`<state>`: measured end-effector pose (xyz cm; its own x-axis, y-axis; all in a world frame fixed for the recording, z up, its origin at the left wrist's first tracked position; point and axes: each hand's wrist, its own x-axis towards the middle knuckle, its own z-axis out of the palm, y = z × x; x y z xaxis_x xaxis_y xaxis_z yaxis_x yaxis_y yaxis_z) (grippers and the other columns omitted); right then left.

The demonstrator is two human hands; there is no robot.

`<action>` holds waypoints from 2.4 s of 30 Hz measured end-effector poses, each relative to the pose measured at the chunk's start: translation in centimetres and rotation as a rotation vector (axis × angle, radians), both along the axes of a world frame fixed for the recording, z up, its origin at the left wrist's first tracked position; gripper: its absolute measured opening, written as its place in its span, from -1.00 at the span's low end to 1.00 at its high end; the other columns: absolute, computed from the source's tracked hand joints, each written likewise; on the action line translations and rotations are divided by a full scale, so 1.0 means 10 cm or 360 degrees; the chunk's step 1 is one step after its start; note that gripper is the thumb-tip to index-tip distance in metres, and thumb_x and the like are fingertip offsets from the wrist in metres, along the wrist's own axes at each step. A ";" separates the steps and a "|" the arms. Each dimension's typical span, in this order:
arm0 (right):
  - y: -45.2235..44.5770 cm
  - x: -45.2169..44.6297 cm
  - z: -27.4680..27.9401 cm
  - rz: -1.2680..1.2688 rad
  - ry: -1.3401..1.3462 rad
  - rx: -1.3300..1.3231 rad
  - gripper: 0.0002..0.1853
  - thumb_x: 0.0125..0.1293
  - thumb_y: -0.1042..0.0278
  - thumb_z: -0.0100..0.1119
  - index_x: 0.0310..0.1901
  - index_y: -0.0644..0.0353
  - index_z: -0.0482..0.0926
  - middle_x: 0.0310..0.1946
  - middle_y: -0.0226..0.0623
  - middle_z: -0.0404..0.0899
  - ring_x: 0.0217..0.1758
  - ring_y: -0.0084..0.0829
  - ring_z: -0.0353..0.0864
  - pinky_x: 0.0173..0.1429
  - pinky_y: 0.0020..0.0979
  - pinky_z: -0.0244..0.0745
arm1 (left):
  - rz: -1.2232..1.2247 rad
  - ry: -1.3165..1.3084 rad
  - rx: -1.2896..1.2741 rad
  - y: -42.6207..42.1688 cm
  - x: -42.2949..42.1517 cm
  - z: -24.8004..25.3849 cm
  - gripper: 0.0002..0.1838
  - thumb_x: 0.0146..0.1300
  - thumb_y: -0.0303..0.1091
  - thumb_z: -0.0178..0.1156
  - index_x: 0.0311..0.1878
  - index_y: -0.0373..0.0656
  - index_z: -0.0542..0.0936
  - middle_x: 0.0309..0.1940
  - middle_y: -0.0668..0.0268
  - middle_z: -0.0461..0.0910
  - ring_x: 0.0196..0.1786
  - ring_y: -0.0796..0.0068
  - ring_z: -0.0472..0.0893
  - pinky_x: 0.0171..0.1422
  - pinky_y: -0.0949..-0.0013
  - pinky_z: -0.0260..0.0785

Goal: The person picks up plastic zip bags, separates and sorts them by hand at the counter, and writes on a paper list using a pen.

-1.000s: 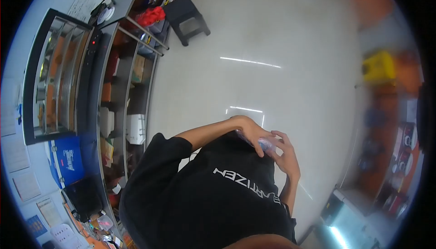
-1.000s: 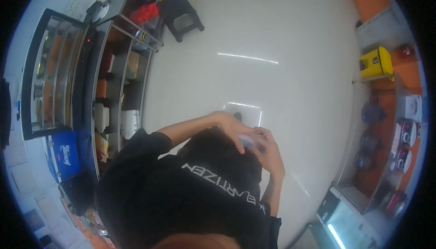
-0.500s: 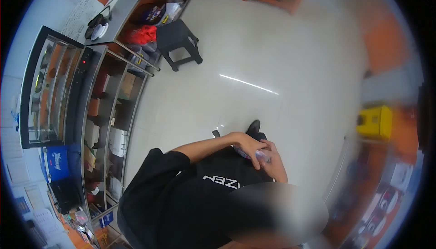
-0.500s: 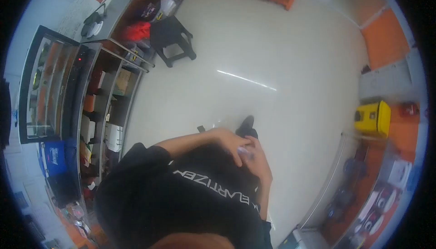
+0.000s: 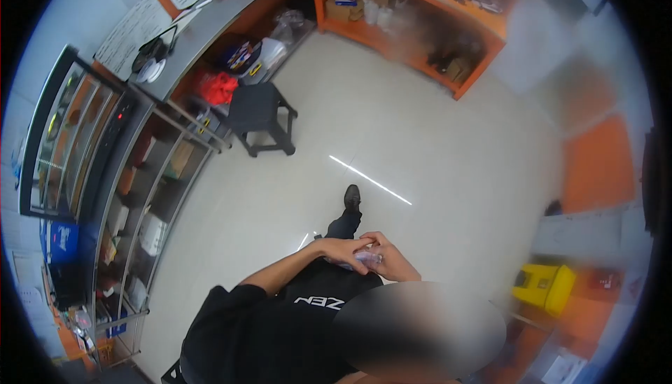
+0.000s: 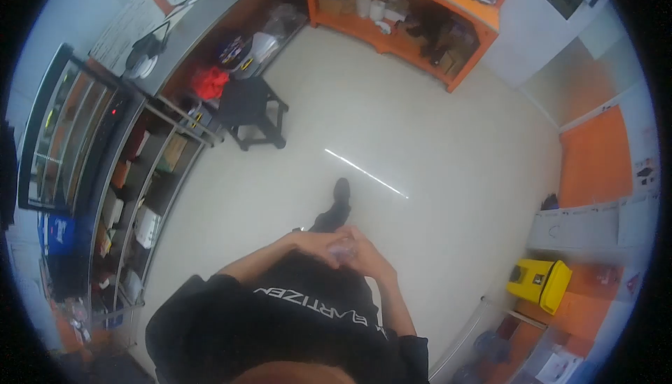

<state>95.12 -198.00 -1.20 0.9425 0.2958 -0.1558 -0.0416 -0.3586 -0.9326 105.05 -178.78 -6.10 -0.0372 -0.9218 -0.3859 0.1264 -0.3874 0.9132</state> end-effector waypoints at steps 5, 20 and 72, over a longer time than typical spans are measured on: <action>-0.75 1.03 0.01 -0.0023 0.0002 -0.0052 -0.69 0.14 0.53 0.38 -0.04 0.22 0.71 0.17 -0.30 0.54 0.18 -0.22 0.58 0.23 -0.25 0.53 | -0.0116 0.0017 -0.0123 -0.60 1.15 -0.32 -0.20 0.22 -0.14 0.43 0.45 -0.16 0.31 0.25 0.14 0.50 0.28 0.29 0.50 0.38 0.26 0.34; -1.97 3.77 0.05 -0.0152 -0.0091 -0.0032 -0.69 0.24 0.45 0.26 0.02 0.28 0.67 0.01 -0.15 0.63 0.10 -0.16 0.62 0.23 -0.23 0.51 | -0.0055 0.0003 -0.0054 -1.81 4.07 -0.05 -0.67 0.36 -0.26 0.23 0.12 -0.16 0.53 -0.21 0.32 0.61 -0.25 0.51 0.65 -0.39 0.44 0.49; -3.54 7.28 -2.47 0.0274 0.0326 -0.0323 -0.75 0.20 0.58 0.17 -0.08 0.25 0.67 -0.05 -0.15 0.55 0.08 -0.08 0.58 0.19 -0.19 0.52 | 0.0692 0.0649 0.0689 -3.28 6.67 -2.49 -0.35 0.19 -0.23 0.46 0.31 -0.21 0.48 0.08 0.18 0.63 0.12 0.31 0.61 0.26 0.31 0.41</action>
